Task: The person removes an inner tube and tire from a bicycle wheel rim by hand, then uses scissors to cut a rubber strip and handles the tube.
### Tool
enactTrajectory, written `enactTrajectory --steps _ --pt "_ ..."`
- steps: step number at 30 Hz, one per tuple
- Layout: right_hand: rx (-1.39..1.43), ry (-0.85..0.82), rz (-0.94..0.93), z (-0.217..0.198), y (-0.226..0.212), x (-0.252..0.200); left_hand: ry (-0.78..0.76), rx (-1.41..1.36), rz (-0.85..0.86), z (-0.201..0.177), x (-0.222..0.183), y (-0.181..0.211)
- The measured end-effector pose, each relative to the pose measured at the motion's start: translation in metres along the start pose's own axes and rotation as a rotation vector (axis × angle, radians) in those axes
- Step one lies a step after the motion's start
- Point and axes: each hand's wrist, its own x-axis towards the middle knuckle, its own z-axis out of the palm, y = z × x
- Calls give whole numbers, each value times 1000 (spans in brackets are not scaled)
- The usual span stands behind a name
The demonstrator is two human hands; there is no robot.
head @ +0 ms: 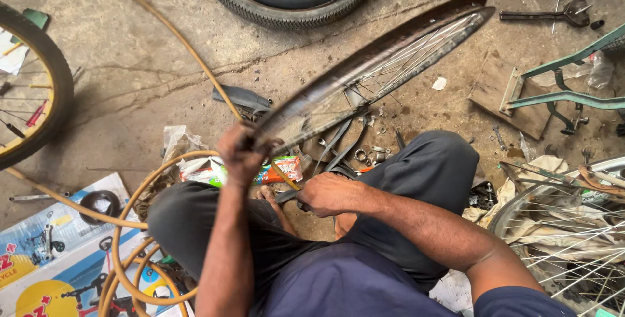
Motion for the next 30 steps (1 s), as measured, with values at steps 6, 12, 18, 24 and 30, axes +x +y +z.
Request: enactTrajectory --steps 6,12,18,24,30 --pt "-108 -63 -17 16 1 9 -153 131 117 -18 98 31" --pt "-94 -60 -106 22 -20 13 -362 299 378 111 197 140" --pt "171 -190 -51 -25 -53 -15 -213 348 534 54 168 132" --pt "852 -177 -825 -36 -108 -92 -246 389 397 -60 139 130" --pt "677 14 -787 -53 -133 -125 -151 533 384 -51 94 151"
